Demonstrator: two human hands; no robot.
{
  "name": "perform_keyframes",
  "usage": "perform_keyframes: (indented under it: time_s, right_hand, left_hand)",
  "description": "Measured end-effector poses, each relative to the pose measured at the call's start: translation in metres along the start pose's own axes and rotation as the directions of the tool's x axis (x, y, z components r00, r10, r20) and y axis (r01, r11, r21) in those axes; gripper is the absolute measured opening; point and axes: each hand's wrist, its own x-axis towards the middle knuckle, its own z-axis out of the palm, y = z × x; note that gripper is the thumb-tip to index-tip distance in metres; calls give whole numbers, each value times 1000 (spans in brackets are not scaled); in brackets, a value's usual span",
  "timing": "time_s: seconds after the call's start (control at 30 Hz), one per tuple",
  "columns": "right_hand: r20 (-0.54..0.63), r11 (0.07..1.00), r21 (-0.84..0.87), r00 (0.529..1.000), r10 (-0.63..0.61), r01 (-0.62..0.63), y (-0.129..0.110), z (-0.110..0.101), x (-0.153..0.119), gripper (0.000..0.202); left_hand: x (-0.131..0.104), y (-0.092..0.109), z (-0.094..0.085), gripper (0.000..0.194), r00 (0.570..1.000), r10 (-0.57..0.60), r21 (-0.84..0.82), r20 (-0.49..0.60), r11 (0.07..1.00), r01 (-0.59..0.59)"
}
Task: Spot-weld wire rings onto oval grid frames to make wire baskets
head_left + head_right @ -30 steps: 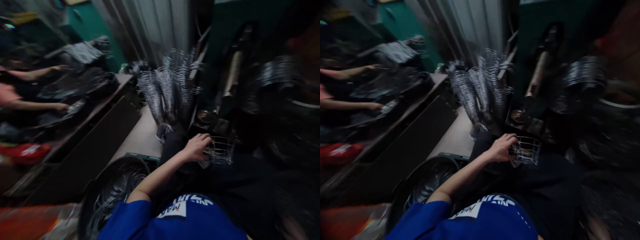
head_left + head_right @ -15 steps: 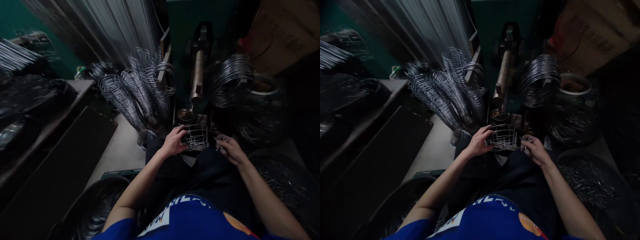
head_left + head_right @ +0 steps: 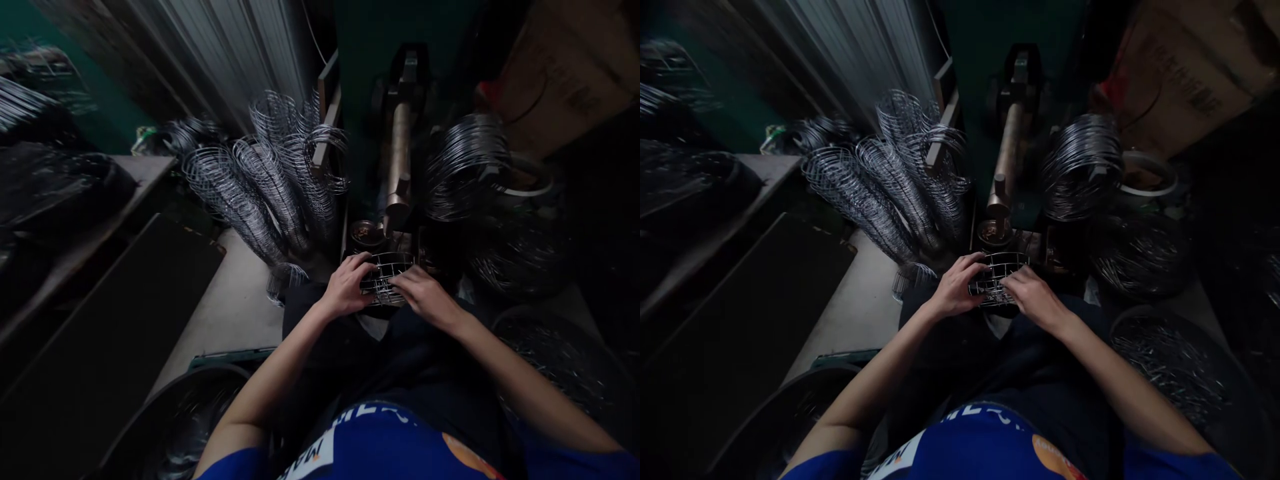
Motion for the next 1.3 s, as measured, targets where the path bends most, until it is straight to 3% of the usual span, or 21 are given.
perform_keyframes:
  time_s: [0.13,0.37,0.53,1.17,1.3]
  right_hand:
    - [15,982,-159,994,-104,105,3,5,-4,35]
    - [-111,983,-110,981,-158,146,10,3,1,35]
    - [-114,974,-145,974,-193,176,16,-2,13,33]
    - [-82,971,-114,972,-218,209,33,-14,39,31]
    - [-142,982,-100,974,-174,160,32,-11,40,22]
  left_hand:
    - [3,-2,-1,56,1000,10,-5,-10,1000,-10]
    - [8,-13,3,56,989,82,8,-119,997,-82]
    - [19,-19,0,55,982,106,-14,-157,994,-110]
    - [39,-28,-13,56,986,36,-50,-163,998,-45]
    - [40,-31,-9,55,983,53,-57,-175,996,-64]
